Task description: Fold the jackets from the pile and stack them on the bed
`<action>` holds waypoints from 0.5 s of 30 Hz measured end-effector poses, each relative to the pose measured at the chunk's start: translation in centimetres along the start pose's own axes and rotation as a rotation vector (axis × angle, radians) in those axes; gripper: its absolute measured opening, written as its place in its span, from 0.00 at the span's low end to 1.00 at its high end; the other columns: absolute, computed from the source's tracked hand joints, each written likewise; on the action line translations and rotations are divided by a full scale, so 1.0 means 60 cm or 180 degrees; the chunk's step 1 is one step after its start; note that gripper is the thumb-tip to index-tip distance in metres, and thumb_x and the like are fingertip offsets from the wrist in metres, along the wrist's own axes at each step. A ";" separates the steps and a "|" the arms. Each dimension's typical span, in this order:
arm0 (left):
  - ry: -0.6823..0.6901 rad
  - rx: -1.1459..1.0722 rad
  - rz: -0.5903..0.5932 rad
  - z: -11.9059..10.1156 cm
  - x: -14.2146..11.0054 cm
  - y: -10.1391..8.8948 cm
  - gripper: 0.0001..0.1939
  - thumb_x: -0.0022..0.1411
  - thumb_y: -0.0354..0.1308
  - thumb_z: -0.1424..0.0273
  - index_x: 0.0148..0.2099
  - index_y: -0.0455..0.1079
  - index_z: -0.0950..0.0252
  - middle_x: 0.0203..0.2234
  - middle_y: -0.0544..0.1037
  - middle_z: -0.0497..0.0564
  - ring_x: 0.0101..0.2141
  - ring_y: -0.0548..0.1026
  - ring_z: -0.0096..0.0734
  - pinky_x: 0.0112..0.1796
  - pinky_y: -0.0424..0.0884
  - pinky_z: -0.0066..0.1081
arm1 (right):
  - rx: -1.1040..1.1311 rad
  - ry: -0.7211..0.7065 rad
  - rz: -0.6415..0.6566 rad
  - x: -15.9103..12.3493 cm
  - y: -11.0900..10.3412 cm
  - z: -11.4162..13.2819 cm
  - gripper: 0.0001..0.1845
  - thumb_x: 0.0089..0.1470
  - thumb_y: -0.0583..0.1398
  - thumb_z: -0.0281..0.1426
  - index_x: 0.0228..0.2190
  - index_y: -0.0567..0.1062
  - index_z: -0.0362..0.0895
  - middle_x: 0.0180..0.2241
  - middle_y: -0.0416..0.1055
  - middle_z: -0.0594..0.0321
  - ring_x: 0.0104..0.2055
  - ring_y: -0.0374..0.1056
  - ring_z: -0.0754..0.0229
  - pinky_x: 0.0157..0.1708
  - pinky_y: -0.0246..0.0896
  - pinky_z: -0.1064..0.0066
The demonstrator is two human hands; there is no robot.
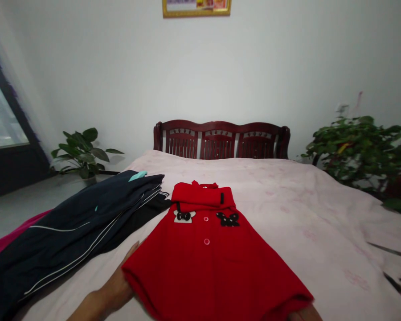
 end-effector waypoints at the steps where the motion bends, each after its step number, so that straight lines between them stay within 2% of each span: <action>1: 0.0082 -0.0050 0.0029 -0.021 0.023 0.003 0.39 0.67 0.51 0.56 0.72 0.36 0.54 0.66 0.60 0.52 0.63 0.63 0.47 0.65 0.52 0.47 | 0.0106 0.0019 -0.0033 0.019 0.003 0.019 0.33 0.63 0.45 0.46 0.65 0.58 0.50 0.58 0.69 0.55 0.58 0.67 0.44 0.51 0.70 0.53; 3: 0.0222 -0.0122 0.0087 -0.061 0.073 0.007 0.41 0.68 0.50 0.54 0.73 0.32 0.56 0.69 0.50 0.55 0.66 0.55 0.49 0.66 0.47 0.50 | 0.0333 0.0013 -0.0084 0.068 0.008 0.067 0.35 0.64 0.45 0.45 0.68 0.51 0.48 0.65 0.58 0.54 0.64 0.58 0.46 0.59 0.62 0.51; 4: 0.0312 -0.0144 0.0183 -0.078 0.098 0.011 0.41 0.67 0.50 0.54 0.73 0.33 0.56 0.70 0.47 0.56 0.67 0.52 0.49 0.65 0.45 0.52 | 0.0422 0.0023 -0.0027 0.095 0.012 0.093 0.35 0.64 0.45 0.45 0.68 0.46 0.49 0.68 0.49 0.56 0.68 0.50 0.47 0.64 0.54 0.50; 5: 0.0437 -0.0154 0.0407 -0.093 0.120 0.017 0.40 0.67 0.50 0.54 0.73 0.36 0.55 0.70 0.46 0.55 0.67 0.50 0.50 0.65 0.45 0.54 | 0.0430 -0.0014 0.0075 0.123 0.019 0.118 0.35 0.64 0.46 0.45 0.68 0.45 0.50 0.70 0.45 0.59 0.70 0.45 0.49 0.66 0.47 0.48; 6: 0.0578 -0.0155 0.0701 -0.103 0.140 0.025 0.38 0.67 0.51 0.54 0.72 0.40 0.53 0.70 0.46 0.55 0.68 0.49 0.51 0.64 0.45 0.56 | 0.0392 -0.0029 0.0333 0.147 0.030 0.139 0.34 0.65 0.46 0.46 0.68 0.47 0.52 0.70 0.44 0.60 0.70 0.42 0.50 0.67 0.42 0.48; 8: 0.0822 -0.0156 0.1331 -0.110 0.165 0.039 0.34 0.65 0.53 0.59 0.71 0.48 0.50 0.70 0.49 0.53 0.67 0.49 0.54 0.63 0.45 0.60 | 0.0309 -0.0113 0.1057 0.180 0.058 0.166 0.32 0.64 0.47 0.48 0.66 0.53 0.53 0.69 0.47 0.62 0.70 0.41 0.50 0.68 0.38 0.46; 10: 0.0963 -0.0165 0.1749 -0.101 0.174 0.043 0.34 0.63 0.55 0.65 0.69 0.52 0.50 0.69 0.50 0.52 0.67 0.49 0.54 0.62 0.46 0.61 | 0.0297 -0.0243 0.1544 0.188 0.081 0.166 0.30 0.64 0.47 0.48 0.65 0.57 0.54 0.68 0.50 0.62 0.70 0.43 0.50 0.67 0.38 0.45; 11: 0.1004 -0.0148 0.1850 -0.094 0.174 0.039 0.35 0.61 0.55 0.69 0.69 0.53 0.50 0.69 0.50 0.52 0.67 0.49 0.53 0.62 0.47 0.60 | 0.0338 -0.0332 0.1596 0.183 0.086 0.157 0.29 0.65 0.47 0.46 0.64 0.58 0.54 0.68 0.51 0.62 0.70 0.43 0.51 0.67 0.38 0.45; 13: 0.1125 -0.0037 0.1968 -0.080 0.164 0.025 0.40 0.56 0.54 0.76 0.69 0.52 0.50 0.69 0.50 0.51 0.67 0.51 0.50 0.63 0.49 0.57 | 0.0460 -0.0580 0.1405 0.164 0.080 0.128 0.26 0.67 0.46 0.40 0.64 0.58 0.55 0.67 0.52 0.63 0.70 0.45 0.54 0.67 0.43 0.49; 15: 0.1263 0.0176 0.1975 -0.070 0.149 0.009 0.45 0.52 0.55 0.79 0.70 0.49 0.49 0.69 0.49 0.52 0.67 0.51 0.50 0.63 0.50 0.57 | 0.0524 -0.0924 0.1204 0.138 0.059 0.097 0.26 0.67 0.45 0.34 0.64 0.59 0.57 0.66 0.55 0.64 0.68 0.49 0.57 0.66 0.49 0.55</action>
Point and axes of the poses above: each hand's wrist, its own x-axis towards the middle knuckle, its own y-axis out of the palm, z = x × y, the point moved 2 cm from there along x, towards the middle knuckle
